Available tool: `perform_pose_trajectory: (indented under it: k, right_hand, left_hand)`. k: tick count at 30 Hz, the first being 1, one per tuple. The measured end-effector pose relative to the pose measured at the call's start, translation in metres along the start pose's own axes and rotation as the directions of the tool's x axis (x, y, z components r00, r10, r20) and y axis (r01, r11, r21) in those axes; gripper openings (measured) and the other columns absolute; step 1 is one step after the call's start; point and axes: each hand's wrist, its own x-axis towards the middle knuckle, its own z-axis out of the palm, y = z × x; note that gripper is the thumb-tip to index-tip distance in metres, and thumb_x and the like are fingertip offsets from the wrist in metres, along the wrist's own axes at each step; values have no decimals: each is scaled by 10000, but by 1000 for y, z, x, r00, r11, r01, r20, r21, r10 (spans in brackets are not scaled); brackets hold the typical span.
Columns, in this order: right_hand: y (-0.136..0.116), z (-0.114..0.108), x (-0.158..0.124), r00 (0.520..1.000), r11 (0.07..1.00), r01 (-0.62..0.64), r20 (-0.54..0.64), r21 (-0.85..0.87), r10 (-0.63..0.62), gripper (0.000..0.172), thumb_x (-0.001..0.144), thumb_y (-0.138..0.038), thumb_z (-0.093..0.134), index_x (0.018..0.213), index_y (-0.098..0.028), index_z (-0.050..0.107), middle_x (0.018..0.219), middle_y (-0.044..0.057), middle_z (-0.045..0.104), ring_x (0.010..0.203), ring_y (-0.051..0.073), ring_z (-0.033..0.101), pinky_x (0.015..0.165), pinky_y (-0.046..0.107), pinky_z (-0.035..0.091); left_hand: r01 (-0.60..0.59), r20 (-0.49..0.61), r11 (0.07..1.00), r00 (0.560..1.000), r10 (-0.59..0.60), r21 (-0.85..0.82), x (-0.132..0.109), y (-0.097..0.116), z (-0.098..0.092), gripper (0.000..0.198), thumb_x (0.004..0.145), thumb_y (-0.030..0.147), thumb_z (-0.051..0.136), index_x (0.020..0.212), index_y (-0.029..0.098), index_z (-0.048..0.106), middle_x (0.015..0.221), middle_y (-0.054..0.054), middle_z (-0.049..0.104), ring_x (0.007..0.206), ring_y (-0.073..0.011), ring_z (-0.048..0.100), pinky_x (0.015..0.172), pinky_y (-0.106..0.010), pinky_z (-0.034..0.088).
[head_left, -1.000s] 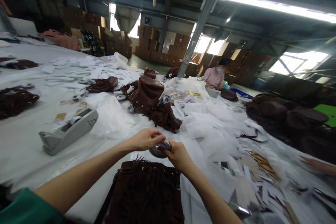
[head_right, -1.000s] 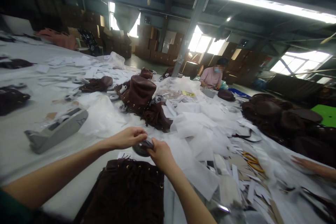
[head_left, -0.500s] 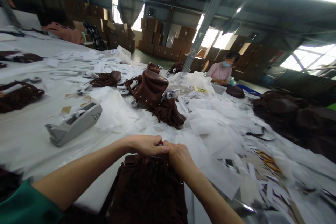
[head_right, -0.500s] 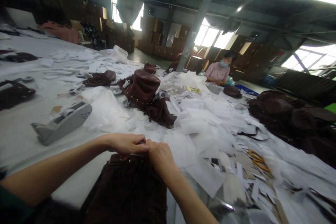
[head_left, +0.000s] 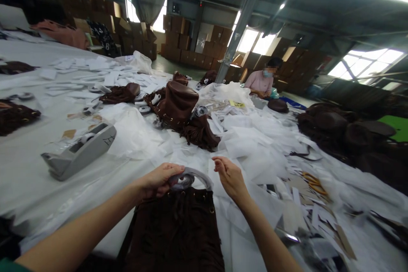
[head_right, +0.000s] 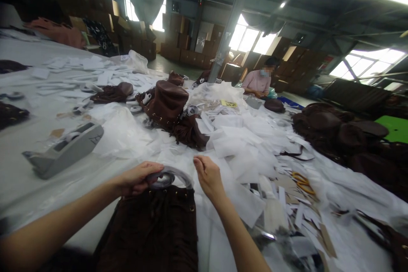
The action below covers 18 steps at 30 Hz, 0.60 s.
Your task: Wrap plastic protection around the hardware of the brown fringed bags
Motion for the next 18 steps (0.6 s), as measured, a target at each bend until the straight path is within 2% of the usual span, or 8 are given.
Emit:
perform_pose_trajectory:
  k: [2, 3, 6, 8, 10, 12, 15, 18]
  right_hand:
    - [-2, -4, -5, 996, 1000, 18, -87, 12, -17, 449, 957, -451, 286, 991, -164, 630, 918, 89, 660, 863, 185, 605, 783, 292, 450]
    - [-6, -2, -10, 995, 999, 51, -91, 14, -50, 430, 960, -432, 290, 1004, -167, 627, 976, 96, 654, 925, 192, 595, 830, 304, 442]
    - [-22, 23, -25, 986, 986, 165, 17, 37, -166, 357, 958, -395, 335, 1099, -187, 588, 1079, 92, 635, 1024, 194, 568, 908, 319, 415]
    - [-30, 47, -34, 981, 980, 179, 65, 90, -185, 343, 956, -398, 350, 1149, -194, 546, 1061, 82, 638, 981, 184, 584, 865, 292, 434]
    - [-31, 69, -40, 987, 980, 148, 46, 136, -155, 350, 957, -419, 341, 1147, -189, 524, 995, 72, 643, 900, 174, 601, 788, 256, 448]
    - [-27, 81, -44, 991, 982, 132, 14, 134, -136, 359, 955, -444, 334, 1110, -184, 527, 942, 62, 640, 848, 169, 603, 744, 237, 442]
    - [-17, 85, -48, 986, 986, 158, 39, 47, -160, 364, 951, -471, 335, 1055, -186, 537, 901, 46, 639, 793, 160, 601, 700, 222, 429]
    - [-8, 81, -54, 980, 981, 182, 94, -71, -175, 347, 950, -477, 334, 1009, -204, 540, 861, 24, 643, 763, 152, 598, 664, 210, 418]
  left_hand:
    - [36, -7, 999, 999, -36, -31, -1, -2, 0, 423, 748, 597, 560, 694, 196, 436, 486, 98, 419, 244, -19, 213, 239, -148, 135]
    - [46, -5, 998, 999, -46, -40, -2, -3, 1, 421, 749, 593, 560, 692, 193, 442, 488, 94, 433, 243, -17, 217, 241, -147, 135]
    - [23, 8, 996, 1000, -22, -83, -4, -9, 7, 407, 762, 581, 550, 707, 186, 469, 490, 87, 457, 238, -18, 229, 241, -146, 152]
    - [-23, 19, 990, 999, 26, -136, -4, -15, 10, 411, 776, 582, 531, 699, 182, 475, 471, 86, 450, 232, -20, 227, 236, -148, 164]
    - [-47, 21, 982, 998, 52, -185, -2, -21, 13, 449, 783, 607, 504, 651, 179, 462, 424, 89, 406, 226, -25, 214, 230, -152, 167]
    - [-25, 9, 978, 1000, 27, -206, -1, -29, 15, 516, 780, 663, 463, 598, 181, 438, 377, 94, 343, 223, -28, 189, 228, -156, 163]
    - [42, -10, 984, 999, -45, -173, -1, -38, 19, 576, 751, 736, 425, 575, 187, 426, 346, 100, 285, 228, -31, 163, 238, -160, 152]
    - [76, -28, 994, 997, -79, -84, -4, -41, 21, 542, 719, 728, 493, 648, 191, 487, 385, 93, 349, 265, -32, 202, 279, -150, 154]
